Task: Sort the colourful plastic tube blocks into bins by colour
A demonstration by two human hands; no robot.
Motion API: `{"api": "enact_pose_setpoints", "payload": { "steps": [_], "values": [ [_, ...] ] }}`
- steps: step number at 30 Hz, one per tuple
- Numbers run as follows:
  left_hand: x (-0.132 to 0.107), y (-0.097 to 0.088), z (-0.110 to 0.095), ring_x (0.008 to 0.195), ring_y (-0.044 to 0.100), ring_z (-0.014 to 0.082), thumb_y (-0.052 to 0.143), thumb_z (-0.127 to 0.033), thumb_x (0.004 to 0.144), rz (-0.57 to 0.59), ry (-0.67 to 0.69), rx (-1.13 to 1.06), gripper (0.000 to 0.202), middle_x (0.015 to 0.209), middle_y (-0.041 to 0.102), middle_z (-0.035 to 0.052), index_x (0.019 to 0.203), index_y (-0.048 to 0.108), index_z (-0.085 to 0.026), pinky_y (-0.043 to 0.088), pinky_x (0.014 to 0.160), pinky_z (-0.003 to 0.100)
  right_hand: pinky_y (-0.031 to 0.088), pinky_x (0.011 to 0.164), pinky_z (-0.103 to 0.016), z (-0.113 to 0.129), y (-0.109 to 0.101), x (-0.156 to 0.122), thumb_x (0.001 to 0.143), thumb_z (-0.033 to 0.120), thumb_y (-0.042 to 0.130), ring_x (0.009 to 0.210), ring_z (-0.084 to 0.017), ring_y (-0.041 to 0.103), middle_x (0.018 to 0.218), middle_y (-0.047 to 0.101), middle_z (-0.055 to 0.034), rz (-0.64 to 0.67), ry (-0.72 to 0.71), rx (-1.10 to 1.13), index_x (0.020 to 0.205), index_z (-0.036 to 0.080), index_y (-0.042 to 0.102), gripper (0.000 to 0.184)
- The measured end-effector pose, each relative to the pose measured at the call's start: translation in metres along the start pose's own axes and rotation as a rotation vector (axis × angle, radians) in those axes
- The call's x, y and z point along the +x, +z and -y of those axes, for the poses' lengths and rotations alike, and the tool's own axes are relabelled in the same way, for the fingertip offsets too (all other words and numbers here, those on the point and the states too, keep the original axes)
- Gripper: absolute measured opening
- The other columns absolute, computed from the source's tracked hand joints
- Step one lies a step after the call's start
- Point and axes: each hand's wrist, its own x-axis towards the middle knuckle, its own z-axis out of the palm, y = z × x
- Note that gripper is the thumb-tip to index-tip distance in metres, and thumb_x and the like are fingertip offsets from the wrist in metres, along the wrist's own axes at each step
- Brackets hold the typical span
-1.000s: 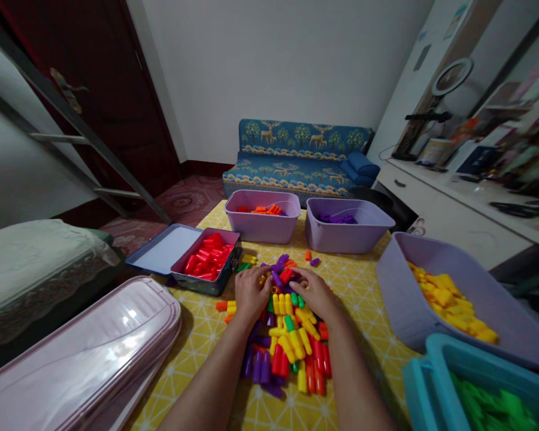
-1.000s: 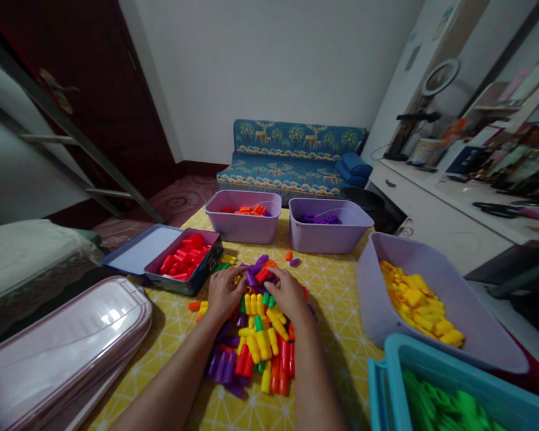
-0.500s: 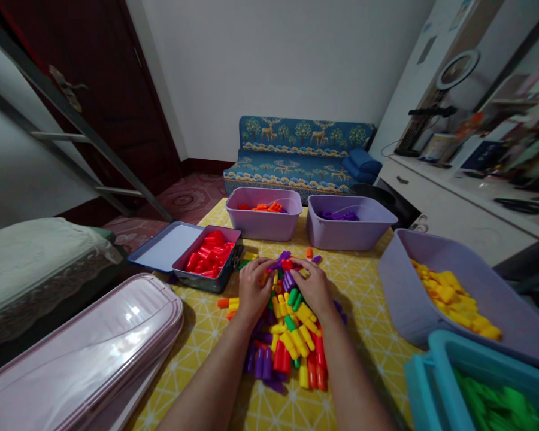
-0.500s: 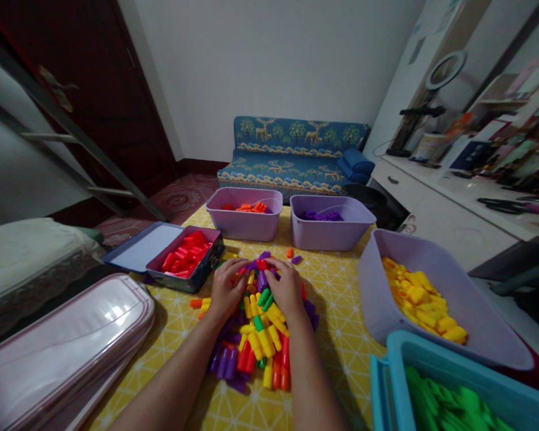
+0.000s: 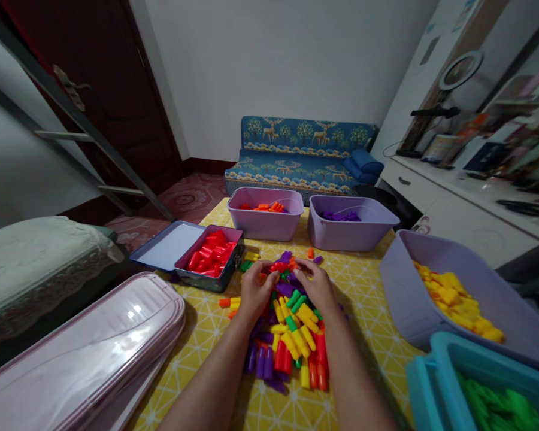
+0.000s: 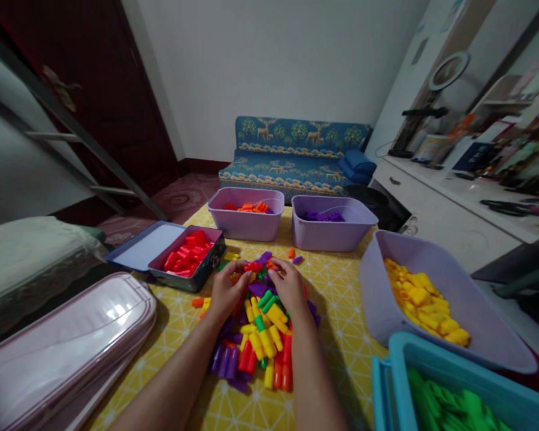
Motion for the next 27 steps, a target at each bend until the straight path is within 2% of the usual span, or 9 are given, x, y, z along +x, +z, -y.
{"api": "enact_pose_setpoints", "payload": {
  "steps": [3, 6, 10, 13, 14, 16, 21, 24, 27],
  "values": [
    [0.001, -0.001, -0.002, 0.078, 0.064, 0.0152, 0.066, -0.028, 0.079, -0.074, -0.056, -0.052, 0.016, 0.084, 0.07, 0.0038, 0.09, 0.067, -0.016, 0.048, 0.076, 0.025, 0.049, 0.091, -0.04, -0.018, -0.006, 0.002, 0.074, 0.031, 0.061, 0.097, -0.023, 0.064, 0.102, 0.071, -0.0088, -0.072, 0.063, -0.032, 0.097, 0.018, 0.07, 0.028],
    [0.005, -0.002, -0.004, 0.077, 0.064, 0.0148, 0.072, -0.029, 0.073, -0.133, -0.138, -0.185, 0.021, 0.082, 0.07, 0.0036, 0.088, 0.068, -0.015, 0.048, 0.075, 0.025, 0.049, 0.088, -0.039, -0.026, -0.009, 0.003, 0.075, 0.033, 0.059, 0.091, -0.022, 0.065, 0.095, 0.072, -0.0074, -0.073, 0.071, -0.103, 0.092, 0.019, 0.07, 0.025],
    [0.019, -0.008, -0.018, 0.071, 0.064, 0.0118, 0.076, -0.028, 0.07, -0.238, -0.379, -0.684, 0.026, 0.081, 0.07, 0.0021, 0.09, 0.065, -0.015, 0.05, 0.074, 0.024, 0.048, 0.087, -0.038, -0.025, -0.007, 0.001, 0.077, 0.031, 0.057, 0.09, -0.022, 0.065, 0.095, 0.071, -0.007, -0.058, 0.032, -0.218, 0.089, 0.019, 0.071, 0.022],
    [0.032, -0.023, -0.036, 0.066, 0.064, 0.0082, 0.066, -0.021, 0.081, -0.322, -0.65, -1.149, 0.009, 0.075, 0.068, 0.0009, 0.085, 0.062, -0.014, 0.052, 0.077, 0.024, 0.048, 0.086, -0.037, -0.023, -0.005, 0.001, 0.078, 0.03, 0.057, 0.09, -0.021, 0.064, 0.096, 0.07, -0.0068, -0.05, 0.034, -0.25, 0.09, 0.019, 0.07, 0.021],
    [0.037, -0.029, -0.042, 0.065, 0.064, 0.0074, 0.059, -0.021, 0.087, -0.356, -0.741, -1.269, 0.009, 0.071, 0.067, 0.0007, 0.081, 0.061, -0.014, 0.053, 0.077, 0.024, 0.048, 0.086, -0.036, -0.022, -0.005, 0.001, 0.078, 0.03, 0.057, 0.09, -0.021, 0.064, 0.096, 0.07, -0.0069, -0.048, 0.036, -0.249, 0.09, 0.019, 0.07, 0.021],
    [0.043, -0.041, -0.052, 0.062, 0.063, 0.0061, 0.047, -0.022, 0.095, -0.421, -0.839, -1.438, 0.023, 0.066, 0.065, 0.0002, 0.078, 0.06, -0.013, 0.054, 0.075, 0.023, 0.048, 0.087, -0.035, -0.021, -0.006, 0.001, 0.078, 0.029, 0.057, 0.09, -0.021, 0.064, 0.096, 0.069, -0.0072, -0.044, 0.036, -0.25, 0.09, 0.018, 0.07, 0.021],
    [0.05, -0.061, -0.059, 0.056, 0.062, 0.005, 0.037, -0.028, 0.1, -0.462, -0.809, -1.584, 0.036, 0.06, 0.062, -0.0013, 0.075, 0.058, -0.013, 0.055, 0.066, 0.021, 0.047, 0.087, -0.036, -0.019, -0.006, 0.001, 0.077, 0.027, 0.056, 0.091, -0.021, 0.063, 0.097, 0.068, -0.0075, -0.031, 0.041, -0.283, 0.091, 0.018, 0.07, 0.021],
    [0.051, -0.069, -0.058, 0.051, 0.059, 0.0043, 0.034, -0.028, 0.1, -0.541, -0.766, -1.607, 0.037, 0.058, 0.061, -0.003, 0.074, 0.056, -0.013, 0.054, 0.062, 0.02, 0.047, 0.086, -0.035, -0.017, -0.006, 0.001, 0.077, 0.026, 0.056, 0.09, -0.021, 0.062, 0.097, 0.068, -0.0078, -0.029, 0.043, -0.292, 0.091, 0.018, 0.07, 0.021],
    [0.052, -0.075, -0.058, 0.047, 0.058, 0.0041, 0.034, -0.029, 0.1, -0.609, -0.796, -1.64, 0.036, 0.057, 0.06, -0.0045, 0.074, 0.055, -0.014, 0.053, 0.059, 0.02, 0.047, 0.086, -0.035, -0.017, -0.006, 0.001, 0.077, 0.025, 0.056, 0.089, -0.021, 0.062, 0.095, 0.068, -0.0078, -0.036, 0.043, -0.284, 0.09, 0.018, 0.07, 0.021]
  ]
}}
